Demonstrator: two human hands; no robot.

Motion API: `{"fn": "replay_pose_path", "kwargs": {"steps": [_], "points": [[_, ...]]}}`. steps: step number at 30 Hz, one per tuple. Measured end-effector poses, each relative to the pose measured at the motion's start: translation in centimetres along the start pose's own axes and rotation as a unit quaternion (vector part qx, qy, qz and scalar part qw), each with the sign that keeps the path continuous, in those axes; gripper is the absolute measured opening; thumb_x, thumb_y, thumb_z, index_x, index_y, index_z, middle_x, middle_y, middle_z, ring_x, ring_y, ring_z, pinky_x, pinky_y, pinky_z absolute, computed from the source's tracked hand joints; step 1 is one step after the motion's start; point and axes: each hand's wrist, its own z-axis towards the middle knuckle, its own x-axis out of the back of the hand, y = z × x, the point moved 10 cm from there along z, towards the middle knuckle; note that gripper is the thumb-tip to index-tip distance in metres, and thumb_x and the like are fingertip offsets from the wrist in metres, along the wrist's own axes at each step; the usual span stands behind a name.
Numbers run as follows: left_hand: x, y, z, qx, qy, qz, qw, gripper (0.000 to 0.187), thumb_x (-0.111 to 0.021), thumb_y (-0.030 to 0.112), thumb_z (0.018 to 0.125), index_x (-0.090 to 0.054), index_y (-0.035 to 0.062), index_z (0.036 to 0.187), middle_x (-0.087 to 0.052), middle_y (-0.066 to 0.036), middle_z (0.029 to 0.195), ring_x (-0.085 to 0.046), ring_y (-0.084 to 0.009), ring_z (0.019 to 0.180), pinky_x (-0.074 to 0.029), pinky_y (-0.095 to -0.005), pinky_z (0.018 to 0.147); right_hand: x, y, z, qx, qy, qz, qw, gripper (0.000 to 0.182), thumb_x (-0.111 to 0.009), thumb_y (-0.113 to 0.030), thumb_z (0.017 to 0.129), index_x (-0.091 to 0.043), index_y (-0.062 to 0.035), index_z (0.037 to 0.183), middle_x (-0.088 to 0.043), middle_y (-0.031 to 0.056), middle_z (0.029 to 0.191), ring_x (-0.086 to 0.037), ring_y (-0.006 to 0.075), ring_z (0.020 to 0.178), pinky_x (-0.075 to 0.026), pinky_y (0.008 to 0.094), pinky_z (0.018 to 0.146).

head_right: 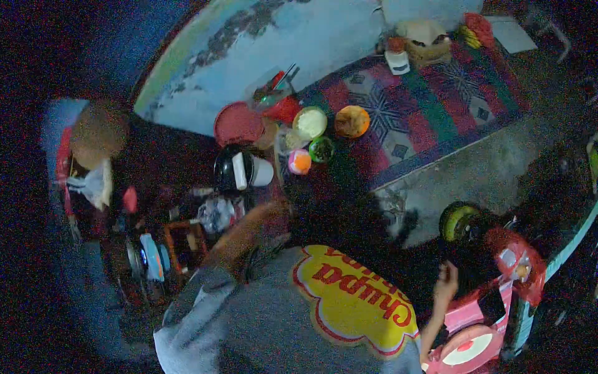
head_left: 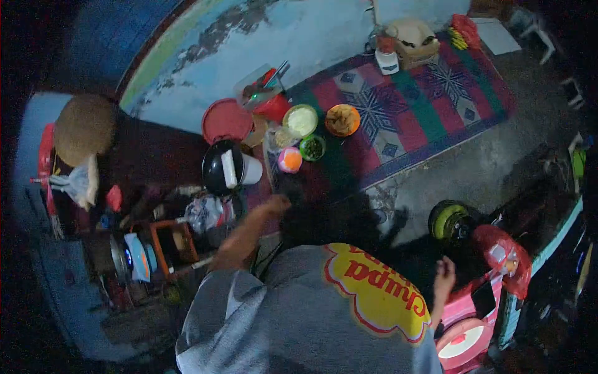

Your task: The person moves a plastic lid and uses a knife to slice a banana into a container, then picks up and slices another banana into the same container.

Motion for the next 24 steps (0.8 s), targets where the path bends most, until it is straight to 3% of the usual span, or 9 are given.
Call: {"fn": "replay_pose_path", "kwargs": {"steps": [4,5,6,8,10,13,19,23,24], "points": [[-2.2,-4.3,-2.2,0.081,0.022,-0.002,0.996,0.043,-0.051,0.040,0.073,-0.052,0.0082,0.101,-0.054,-0.013,0.098,-0.053,-0.0258,0.087,-0.044,-0.0391,0.072,-13.0,0.3,-1.4,0.037,-0.276,-0.024,0.960,0.026,-0.051,-0.008,0.077,-0.051,-0.0050,0.103,-0.055,0.0042,0.090,-0.050,0.0127,0.080,-0.039,0.0264,0.074],[-3.6,-5.3,-2.5,0.100,0.010,0.003,0.995,0.045,-0.052,0.041,0.073,-0.051,0.0081,0.103,-0.053,-0.013,0.099,-0.053,-0.0253,0.087,-0.044,-0.0394,0.071,-15.2,5.6,-3.6,-0.320,-0.325,0.200,0.868,0.030,-0.053,-0.011,0.075,-0.050,-0.0070,0.105,-0.054,0.0071,0.096,-0.052,0.0140,0.083,-0.041,0.0265,0.073],[-5.2,-6.5,-2.9,0.120,-0.013,0.004,0.993,0.048,-0.052,0.043,0.073,-0.050,0.0080,0.105,-0.053,-0.013,0.100,-0.052,-0.0248,0.087,-0.044,-0.0396,0.070,-15.4,6.5,-3.6,-0.321,-0.327,0.196,0.867,0.030,-0.053,-0.011,0.075,-0.050,-0.0070,0.105,-0.054,0.0071,0.096,-0.052,0.0140,0.083,-0.041,0.0265,0.073],[-10.3,-8.3,-3.4,0.130,-0.109,-0.049,0.984,0.059,-0.052,0.049,0.071,-0.045,0.0073,0.112,-0.049,-0.014,0.108,-0.051,-0.0258,0.090,-0.044,-0.0415,0.071,-16.7,8.6,-3.2,-0.038,-0.427,-0.088,0.899,0.035,-0.053,-0.021,0.075,-0.050,-0.0115,0.108,-0.053,0.0101,0.104,-0.052,0.0154,0.088,-0.042,0.0270,0.074],[-12.6,-7.1,-4.6,0.123,-0.142,-0.057,0.981,0.060,-0.052,0.050,0.071,-0.043,0.0077,0.113,-0.046,-0.014,0.110,-0.049,-0.0257,0.092,-0.043,-0.0413,0.073,-15.5,14.8,-2.5,-0.026,-0.393,-0.158,0.905,0.035,-0.050,-0.021,0.076,-0.048,-0.0161,0.110,-0.054,0.0089,0.103,-0.052,0.0144,0.090,-0.042,0.0255,0.074],[-14.8,-1.8,-5.9,0.092,-0.227,-0.044,0.969,0.064,-0.050,0.052,0.071,-0.038,0.0088,0.117,-0.039,-0.013,0.115,-0.041,-0.0256,0.099,-0.038,-0.0408,0.079,-9.5,8.3,-2.8,-0.073,-0.300,-0.394,0.866,0.049,-0.057,-0.026,0.067,-0.045,-0.0148,0.113,-0.055,0.0121,0.101,-0.052,0.0253,0.094,-0.041,0.0311,0.080],[-14.0,8.4,-7.1,0.039,-0.310,0.033,0.949,0.072,-0.048,0.056,0.071,-0.028,0.0109,0.124,-0.024,-0.011,0.127,-0.026,-0.0253,0.114,-0.028,-0.0398,0.090,-7.3,16.5,-6.0,-0.178,-0.316,-0.212,0.908,0.054,-0.057,-0.032,0.065,-0.045,-0.0082,0.111,-0.052,0.0183,0.103,-0.049,0.0300,0.096,-0.040,0.0341,0.082],[-13.4,12.1,-5.8,-0.032,-0.312,0.080,0.946,0.073,-0.047,0.055,0.072,-0.023,0.0137,0.127,-0.020,-0.010,0.132,-0.019,-0.0241,0.121,-0.025,-0.0380,0.094,-5.9,3.6,-9.0,-0.101,-0.294,-0.217,0.925,0.046,-0.054,-0.028,0.072,-0.044,-0.0029,0.110,-0.050,0.0202,0.103,-0.048,0.0351,0.095,-0.040,0.0365,0.081],[-14.1,12.1,-3.7,-0.090,-0.325,0.091,0.937,0.069,-0.047,0.053,0.073,-0.024,0.0153,0.127,-0.024,-0.010,0.130,-0.020,-0.0230,0.121,-0.028,-0.0368,0.093,-6.8,7.7,-9.1,-0.121,-0.254,-0.198,0.939,0.047,-0.054,-0.030,0.073,-0.045,-0.0028,0.110,-0.050,0.0211,0.103,-0.048,0.0347,0.095,-0.040,0.0369,0.081]]}}
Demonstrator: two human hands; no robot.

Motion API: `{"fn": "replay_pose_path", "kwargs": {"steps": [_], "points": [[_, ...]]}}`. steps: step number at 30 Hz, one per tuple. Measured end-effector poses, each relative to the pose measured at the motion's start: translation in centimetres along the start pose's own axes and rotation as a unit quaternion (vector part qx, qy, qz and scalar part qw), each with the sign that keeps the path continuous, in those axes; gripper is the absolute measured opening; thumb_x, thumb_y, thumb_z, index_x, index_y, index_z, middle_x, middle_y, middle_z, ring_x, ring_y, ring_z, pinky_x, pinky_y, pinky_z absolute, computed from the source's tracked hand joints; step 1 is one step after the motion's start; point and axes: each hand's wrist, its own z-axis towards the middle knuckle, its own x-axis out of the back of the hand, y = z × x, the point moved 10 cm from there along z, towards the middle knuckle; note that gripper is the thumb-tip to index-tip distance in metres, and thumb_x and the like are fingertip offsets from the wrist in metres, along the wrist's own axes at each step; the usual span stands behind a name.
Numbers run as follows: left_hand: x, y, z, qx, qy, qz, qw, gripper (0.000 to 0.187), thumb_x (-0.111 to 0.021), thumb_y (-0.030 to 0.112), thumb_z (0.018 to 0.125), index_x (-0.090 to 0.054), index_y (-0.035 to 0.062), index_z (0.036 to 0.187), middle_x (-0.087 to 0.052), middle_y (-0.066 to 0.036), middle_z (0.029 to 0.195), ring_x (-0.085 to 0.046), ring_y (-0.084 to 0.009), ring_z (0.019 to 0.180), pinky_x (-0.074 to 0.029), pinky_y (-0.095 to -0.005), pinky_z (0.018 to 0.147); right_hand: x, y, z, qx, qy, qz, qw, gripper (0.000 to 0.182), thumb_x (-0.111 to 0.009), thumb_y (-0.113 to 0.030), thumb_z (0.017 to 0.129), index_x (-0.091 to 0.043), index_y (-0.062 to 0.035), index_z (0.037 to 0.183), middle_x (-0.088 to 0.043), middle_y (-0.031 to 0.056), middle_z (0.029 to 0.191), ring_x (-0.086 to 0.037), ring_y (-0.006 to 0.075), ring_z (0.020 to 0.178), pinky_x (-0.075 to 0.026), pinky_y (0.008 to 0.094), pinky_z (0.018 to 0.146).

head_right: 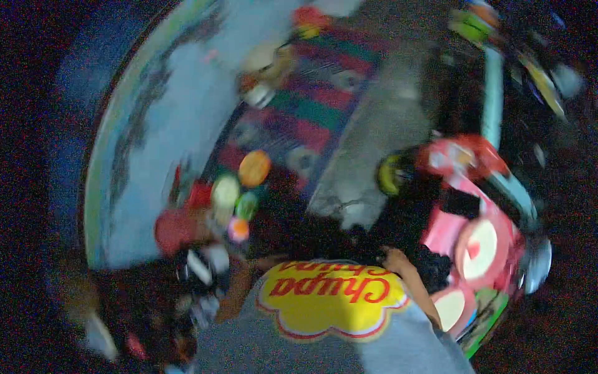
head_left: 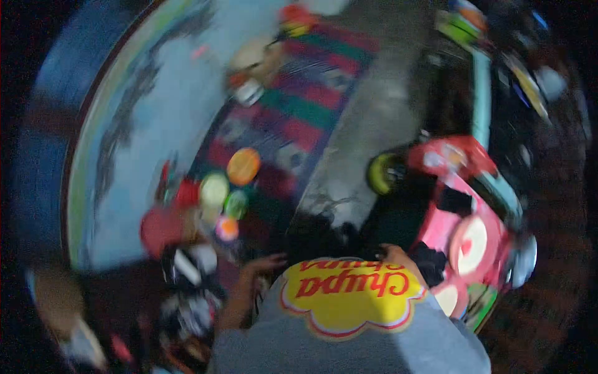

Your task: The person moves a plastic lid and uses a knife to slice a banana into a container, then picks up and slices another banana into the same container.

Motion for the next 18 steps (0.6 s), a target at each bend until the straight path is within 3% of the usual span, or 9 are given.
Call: {"fn": "replay_pose_path", "kwargs": {"steps": [2,3,12,18], "points": [[1.9,0.8,1.8,0.003,-0.001,0.039,0.999,0.066,-0.047,0.051,0.074,-0.026,0.0148,0.125,-0.026,-0.011,0.127,-0.022,-0.0231,0.118,-0.029,-0.0367,0.091,1.2,-2.0,-1.8,-0.009,0.038,0.017,0.999,0.046,-0.053,-0.033,0.074,-0.046,-0.0040,0.109,-0.050,0.0202,0.103,-0.048,0.0327,0.096,-0.038,0.0359,0.083],[3.0,1.3,2.7,0.010,0.005,0.060,0.998,0.065,-0.047,0.051,0.074,-0.027,0.0146,0.124,-0.027,-0.011,0.126,-0.023,-0.0231,0.116,-0.029,-0.0366,0.091,1.5,-2.1,-1.7,0.036,0.086,0.028,0.995,0.045,-0.053,-0.032,0.074,-0.046,-0.0045,0.109,-0.050,0.0199,0.104,-0.048,0.0321,0.097,-0.038,0.0358,0.083],[17.0,6.0,5.8,0.033,0.113,0.194,0.974,0.051,-0.047,0.043,0.076,-0.035,0.0126,0.114,-0.036,-0.011,0.112,-0.033,-0.0234,0.103,-0.034,-0.0359,0.083,7.5,-1.3,-3.1,-0.017,0.275,0.166,0.947,0.036,-0.053,-0.027,0.074,-0.049,-0.0051,0.102,-0.052,0.0186,0.098,-0.049,0.0317,0.093,-0.039,0.0366,0.081],[24.4,12.4,11.0,-0.012,0.120,0.238,0.964,0.042,-0.047,0.039,0.077,-0.040,0.0113,0.108,-0.042,-0.012,0.103,-0.039,-0.0235,0.095,-0.037,-0.0355,0.079,10.5,-3.1,-0.6,-0.081,0.295,0.218,0.927,0.037,-0.054,-0.029,0.073,-0.050,-0.0049,0.101,-0.053,0.0174,0.096,-0.050,0.0318,0.091,-0.040,0.0369,0.079]]}}
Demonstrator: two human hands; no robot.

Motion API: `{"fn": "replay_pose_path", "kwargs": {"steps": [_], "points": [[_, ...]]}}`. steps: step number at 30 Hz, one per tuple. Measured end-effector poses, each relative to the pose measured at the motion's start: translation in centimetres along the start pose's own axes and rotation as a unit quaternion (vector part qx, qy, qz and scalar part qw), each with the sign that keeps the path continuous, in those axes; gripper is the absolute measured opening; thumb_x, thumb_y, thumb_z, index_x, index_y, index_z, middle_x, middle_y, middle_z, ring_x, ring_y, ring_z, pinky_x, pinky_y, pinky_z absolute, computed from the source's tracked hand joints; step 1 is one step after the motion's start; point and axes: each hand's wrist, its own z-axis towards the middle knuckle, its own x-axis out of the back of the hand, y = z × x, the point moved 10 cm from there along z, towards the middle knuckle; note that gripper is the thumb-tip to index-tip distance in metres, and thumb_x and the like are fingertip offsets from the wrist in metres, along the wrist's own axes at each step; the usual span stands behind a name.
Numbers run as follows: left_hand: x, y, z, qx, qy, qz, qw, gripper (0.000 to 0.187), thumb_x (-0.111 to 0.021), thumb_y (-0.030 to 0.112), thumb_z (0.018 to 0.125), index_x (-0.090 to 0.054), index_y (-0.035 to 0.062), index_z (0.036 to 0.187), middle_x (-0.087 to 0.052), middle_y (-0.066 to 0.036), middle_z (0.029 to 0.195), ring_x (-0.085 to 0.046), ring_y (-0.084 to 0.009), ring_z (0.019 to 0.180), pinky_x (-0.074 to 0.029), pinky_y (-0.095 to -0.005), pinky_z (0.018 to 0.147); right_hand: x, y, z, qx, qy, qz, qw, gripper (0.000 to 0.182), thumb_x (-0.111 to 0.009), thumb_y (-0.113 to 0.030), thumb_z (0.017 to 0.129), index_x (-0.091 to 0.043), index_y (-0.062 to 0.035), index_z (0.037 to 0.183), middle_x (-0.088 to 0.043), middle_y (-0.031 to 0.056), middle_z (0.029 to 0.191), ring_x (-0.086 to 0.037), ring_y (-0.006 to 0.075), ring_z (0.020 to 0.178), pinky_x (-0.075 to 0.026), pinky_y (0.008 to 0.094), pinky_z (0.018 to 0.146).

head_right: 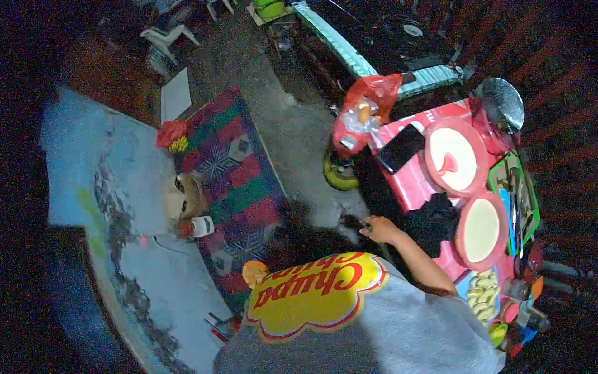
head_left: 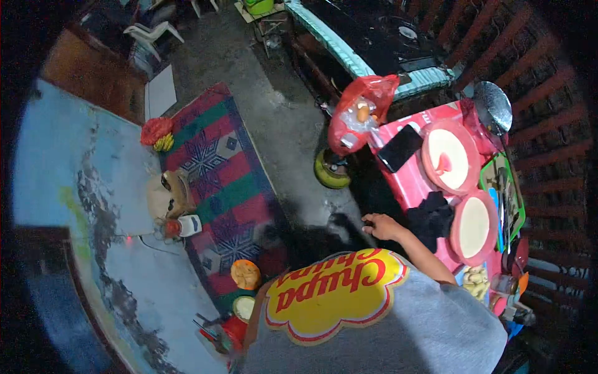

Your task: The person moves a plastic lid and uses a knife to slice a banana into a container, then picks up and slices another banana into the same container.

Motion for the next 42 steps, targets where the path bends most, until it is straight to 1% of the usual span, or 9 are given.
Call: {"fn": "replay_pose_path", "kwargs": {"steps": [6,8,13,15,17,20,29,34,42], "points": [[11.1,1.6,7.1,-0.035,0.012,0.033,0.999,0.033,-0.047,0.034,0.079,-0.046,0.0100,0.102,-0.049,-0.012,0.094,-0.046,-0.0237,0.086,-0.040,-0.0350,0.074,-1.5,-7.4,8.9,-0.022,-0.002,0.026,0.999,0.032,-0.051,-0.027,0.077,-0.051,-0.0046,0.100,-0.057,0.0123,0.088,-0.054,0.0261,0.086,-0.042,0.0311,0.074],[14.8,1.5,9.1,-0.043,0.023,0.045,0.998,0.031,-0.047,0.032,0.079,-0.048,0.0095,0.100,-0.051,-0.012,0.091,-0.048,-0.0237,0.084,-0.041,-0.0348,0.072,-1.6,-9.9,13.0,-0.019,-0.019,0.362,0.932,0.024,-0.049,-0.019,0.080,-0.052,-0.0043,0.098,-0.056,0.0057,0.080,-0.055,0.0164,0.075,-0.043,0.0253,0.069],[23.1,3.6,14.3,-0.107,0.076,0.125,0.984,0.025,-0.047,0.028,0.080,-0.052,0.0084,0.095,-0.056,-0.013,0.083,-0.054,-0.0239,0.076,-0.043,-0.0345,0.068,6.1,-12.5,21.8,-0.038,0.098,0.448,0.888,0.021,-0.047,-0.014,0.082,-0.050,-0.0040,0.101,-0.053,0.0017,0.077,-0.049,0.0080,0.065,-0.042,0.0206,0.058],[24.7,3.0,15.3,-0.036,0.059,-0.124,0.990,0.024,-0.046,0.028,0.081,-0.052,0.0058,0.087,-0.055,-0.011,0.074,-0.053,-0.0202,0.069,-0.043,-0.0319,0.063,10.2,-12.2,25.3,-0.046,0.123,0.585,0.801,0.021,-0.047,-0.015,0.082,-0.048,-0.0047,0.101,-0.052,0.0017,0.076,-0.049,0.0068,0.059,-0.041,0.0208,0.051],[25.5,4.1,15.6,-0.020,0.052,-0.212,0.976,0.025,-0.046,0.029,0.081,-0.051,0.0048,0.085,-0.054,-0.010,0.073,-0.051,-0.0174,0.067,-0.042,-0.0303,0.060,14.4,-9.7,30.5,-0.057,0.161,0.604,0.778,0.019,-0.045,-0.015,0.083,-0.048,-0.0045,0.099,-0.052,0.0022,0.075,-0.049,0.0078,0.058,-0.041,0.0209,0.049],[25.7,7.5,17.7,0.038,0.072,-0.131,0.988,0.025,-0.046,0.029,0.081,-0.051,0.0049,0.086,-0.053,-0.010,0.074,-0.051,-0.0176,0.068,-0.042,-0.0303,0.061,20.4,-3.5,40.7,-0.043,0.210,0.656,0.724,0.018,-0.042,-0.010,0.082,-0.048,-0.0036,0.098,-0.053,0.0022,0.075,-0.049,0.0081,0.060,-0.042,0.0215,0.052],[21.7,30.4,34.1,0.079,0.040,0.021,0.996,0.025,-0.046,0.029,0.081,-0.050,0.0052,0.090,-0.053,-0.010,0.078,-0.050,-0.0180,0.072,-0.041,-0.0305,0.064,28.1,15.3,69.0,-0.139,0.344,0.751,0.546,0.020,-0.045,-0.015,0.080,-0.049,-0.0061,0.098,-0.055,0.0046,0.077,-0.052,0.0138,0.063,-0.044,0.0270,0.054],[21.3,35.1,39.0,0.093,0.044,0.037,0.994,0.026,-0.046,0.029,0.081,-0.049,0.0054,0.092,-0.053,-0.010,0.081,-0.050,-0.0183,0.074,-0.041,-0.0306,0.065,29.6,23.9,75.0,-0.136,0.501,0.762,0.387,0.016,-0.045,-0.015,0.080,-0.052,-0.0038,0.090,-0.056,0.0082,0.073,-0.053,0.0185,0.062,-0.045,0.0281,0.055],[20.8,35.6,40.8,0.101,0.042,0.045,0.993,0.027,-0.046,0.028,0.081,-0.048,0.0057,0.095,-0.052,-0.011,0.084,-0.049,-0.0187,0.078,-0.040,-0.0308,0.068,31.8,26.5,76.6,-0.101,0.496,0.779,0.369,0.015,-0.045,-0.014,0.080,-0.052,-0.0031,0.087,-0.056,0.0087,0.073,-0.053,0.0186,0.062,-0.044,0.0282,0.054]]}}
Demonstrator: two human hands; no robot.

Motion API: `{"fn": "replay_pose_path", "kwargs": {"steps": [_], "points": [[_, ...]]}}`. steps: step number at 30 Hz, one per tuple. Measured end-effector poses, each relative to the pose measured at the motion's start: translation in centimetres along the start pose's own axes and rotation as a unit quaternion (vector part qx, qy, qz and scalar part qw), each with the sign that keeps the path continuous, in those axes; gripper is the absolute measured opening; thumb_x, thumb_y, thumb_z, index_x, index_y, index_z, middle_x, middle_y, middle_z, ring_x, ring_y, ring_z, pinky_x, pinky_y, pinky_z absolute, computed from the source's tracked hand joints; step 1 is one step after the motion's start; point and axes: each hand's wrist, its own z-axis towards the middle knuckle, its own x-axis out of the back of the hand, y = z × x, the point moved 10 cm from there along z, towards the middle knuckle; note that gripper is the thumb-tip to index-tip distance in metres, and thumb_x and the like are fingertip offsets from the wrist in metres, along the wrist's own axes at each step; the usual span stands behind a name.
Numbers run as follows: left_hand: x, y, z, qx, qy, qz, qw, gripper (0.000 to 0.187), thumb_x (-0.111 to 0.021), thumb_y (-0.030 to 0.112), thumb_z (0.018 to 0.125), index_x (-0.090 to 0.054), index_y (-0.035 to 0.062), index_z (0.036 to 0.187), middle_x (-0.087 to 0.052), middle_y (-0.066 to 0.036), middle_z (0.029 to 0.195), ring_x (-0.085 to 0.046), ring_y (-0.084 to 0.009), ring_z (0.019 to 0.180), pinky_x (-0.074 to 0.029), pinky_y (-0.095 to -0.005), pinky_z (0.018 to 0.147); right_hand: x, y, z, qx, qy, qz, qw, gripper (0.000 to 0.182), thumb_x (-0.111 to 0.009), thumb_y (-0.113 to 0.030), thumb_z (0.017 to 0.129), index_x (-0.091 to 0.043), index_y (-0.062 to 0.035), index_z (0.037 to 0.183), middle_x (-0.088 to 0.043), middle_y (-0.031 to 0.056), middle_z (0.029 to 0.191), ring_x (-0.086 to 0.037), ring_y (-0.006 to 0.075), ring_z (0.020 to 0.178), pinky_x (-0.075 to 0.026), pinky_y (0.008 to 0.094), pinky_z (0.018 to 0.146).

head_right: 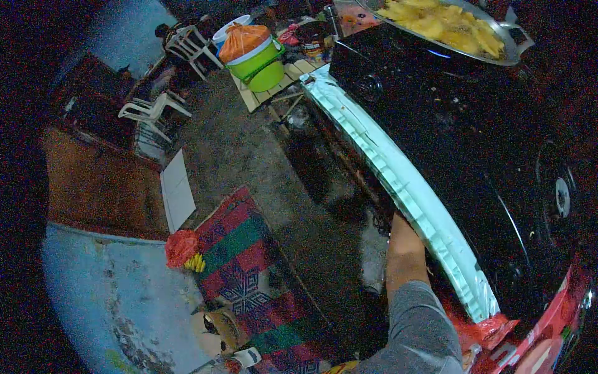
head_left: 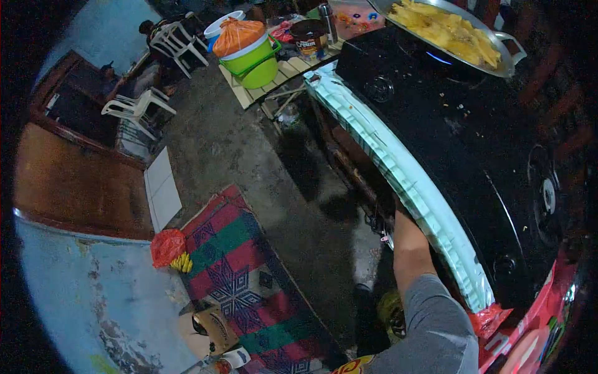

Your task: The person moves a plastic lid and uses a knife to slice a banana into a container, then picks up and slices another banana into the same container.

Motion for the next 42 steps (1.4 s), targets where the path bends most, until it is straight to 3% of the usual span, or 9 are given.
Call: {"fn": "replay_pose_path", "kwargs": {"steps": [10,22,36,42], "points": [[-0.6,-2.0,-1.8,-0.030,-0.006,0.011,0.999,0.028,-0.046,0.028,0.081,-0.047,0.0060,0.099,-0.051,-0.011,0.089,-0.049,-0.0192,0.082,-0.040,-0.0310,0.070,1.9,-2.1,-2.8,0.004,-0.023,-0.020,1.000,0.013,-0.044,-0.012,0.080,-0.052,-0.0024,0.083,-0.056,0.0094,0.073,-0.053,0.0189,0.061,-0.044,0.0283,0.054],[-3.4,-10.1,-6.6,0.092,-0.021,-0.004,0.996,0.031,-0.047,0.028,0.081,-0.045,0.0064,0.103,-0.051,-0.011,0.094,-0.048,-0.0198,0.087,-0.039,-0.0312,0.074,-0.6,1.9,1.3,-0.004,-0.041,-0.030,0.999,0.013,-0.044,-0.011,0.079,-0.053,-0.0014,0.077,-0.055,0.0102,0.072,-0.053,0.0192,0.061,-0.044,0.0284,0.053],[-2.2,-7.5,-8.2,0.067,-0.046,0.023,0.996,0.035,-0.047,0.028,0.081,-0.043,0.0069,0.109,-0.050,-0.012,0.101,-0.047,-0.0205,0.093,-0.038,-0.0315,0.078,2.2,0.1,-1.0,-0.013,-0.038,-0.041,0.998,0.015,-0.043,-0.009,0.079,-0.053,-0.0004,0.071,-0.055,0.0111,0.071,-0.053,0.0195,0.060,-0.043,0.0286,0.052],[-2.4,-6.4,-8.2,0.013,-0.076,0.064,0.995,0.036,-0.047,0.028,0.081,-0.042,0.0071,0.111,-0.049,-0.012,0.103,-0.047,-0.0208,0.096,-0.038,-0.0316,0.080,4.5,-1.2,-8.3,0.004,-0.033,-0.058,0.998,0.017,-0.043,-0.008,0.079,-0.053,0.0001,0.069,-0.055,0.0115,0.071,-0.053,0.0197,0.060,-0.043,0.0287,0.052]]}}
